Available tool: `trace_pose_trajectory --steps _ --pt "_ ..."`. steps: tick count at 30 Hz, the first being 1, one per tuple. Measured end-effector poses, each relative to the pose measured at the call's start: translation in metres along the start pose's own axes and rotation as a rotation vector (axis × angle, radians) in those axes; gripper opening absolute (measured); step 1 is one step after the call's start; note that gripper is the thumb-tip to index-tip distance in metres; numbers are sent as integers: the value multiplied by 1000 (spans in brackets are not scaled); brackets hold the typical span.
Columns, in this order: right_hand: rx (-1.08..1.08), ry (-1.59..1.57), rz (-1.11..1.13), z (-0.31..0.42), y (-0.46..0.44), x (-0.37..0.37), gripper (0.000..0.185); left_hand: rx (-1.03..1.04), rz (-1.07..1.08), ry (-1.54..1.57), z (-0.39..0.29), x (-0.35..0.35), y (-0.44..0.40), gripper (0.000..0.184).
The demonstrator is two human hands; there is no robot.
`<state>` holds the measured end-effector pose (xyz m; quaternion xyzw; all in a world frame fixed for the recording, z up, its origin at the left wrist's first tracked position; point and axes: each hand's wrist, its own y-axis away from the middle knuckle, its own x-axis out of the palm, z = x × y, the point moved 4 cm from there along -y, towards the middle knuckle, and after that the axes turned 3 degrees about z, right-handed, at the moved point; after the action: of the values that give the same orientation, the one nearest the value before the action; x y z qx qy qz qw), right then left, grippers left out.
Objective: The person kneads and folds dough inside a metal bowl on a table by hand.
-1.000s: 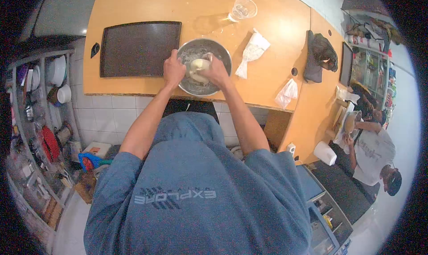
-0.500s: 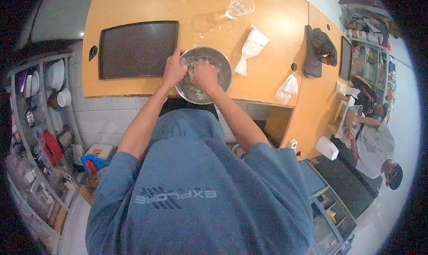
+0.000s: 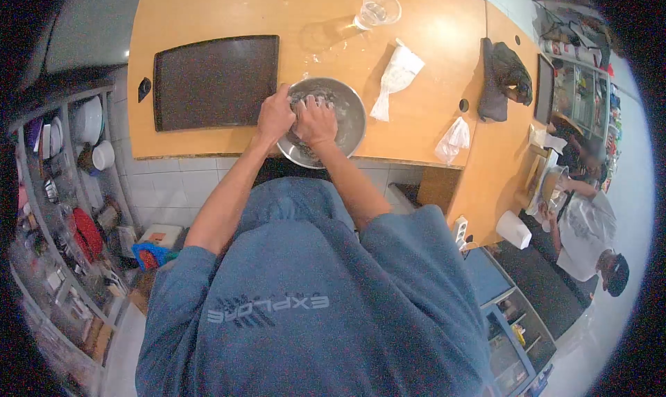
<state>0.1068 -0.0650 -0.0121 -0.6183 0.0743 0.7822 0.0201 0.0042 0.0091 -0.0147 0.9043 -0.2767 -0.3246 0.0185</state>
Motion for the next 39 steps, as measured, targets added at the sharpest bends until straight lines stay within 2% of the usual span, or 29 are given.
trace_pose_trajectory --steps 5,8,9,12,13,16,19,22,25,28,29,32,33,36,39 --pt "80 -114 65 -15 -10 12 32 4 -22 25 -8 -8 -1 29" --pt "222 -792 80 -46 -18 12 47 -22 -13 20 -11 -10 -4 32" --pt "204 -766 48 -56 -18 7 60 -39 -13 17 -13 -13 -7 34" --pt "-11 -420 174 -56 -4 2 69 -66 -20 18 -14 -15 -15 36" --pt "45 -369 258 -54 -2 3 80 -67 -26 20 -16 -15 -15 35" --pt "43 -328 335 -48 5 -1 83 -67 -49 3 -15 -15 -14 32" --pt "-69 -312 177 -45 12 -12 83 -49 -48 -6 -12 -15 -16 29" --pt "87 -818 195 -51 0 -32 79 -18 -54 -5 -7 -12 -18 28" --pt "343 -732 362 -54 -14 -48 74 -25 -50 -12 -10 -15 -18 27" --pt "253 -548 582 -52 -25 -31 72 -38 -52 -12 -17 -17 -17 27" --pt "181 -556 550 -47 -24 -28 63 -43 -57 -13 -17 -19 -17 27" --pt "156 -153 120 -30 -14 -6 40 -65 -53 43 -14 -18 -18 26" --pt "194 -113 66 -23 -14 -10 37 -58 -64 57 -13 -19 -18 26" --pt "295 -240 81 -16 -16 -16 35 -43 -83 64 -12 -18 -17 25" --pt "249 -209 21 -26 -19 -2 34 -34 -80 24 -10 -17 -18 23"
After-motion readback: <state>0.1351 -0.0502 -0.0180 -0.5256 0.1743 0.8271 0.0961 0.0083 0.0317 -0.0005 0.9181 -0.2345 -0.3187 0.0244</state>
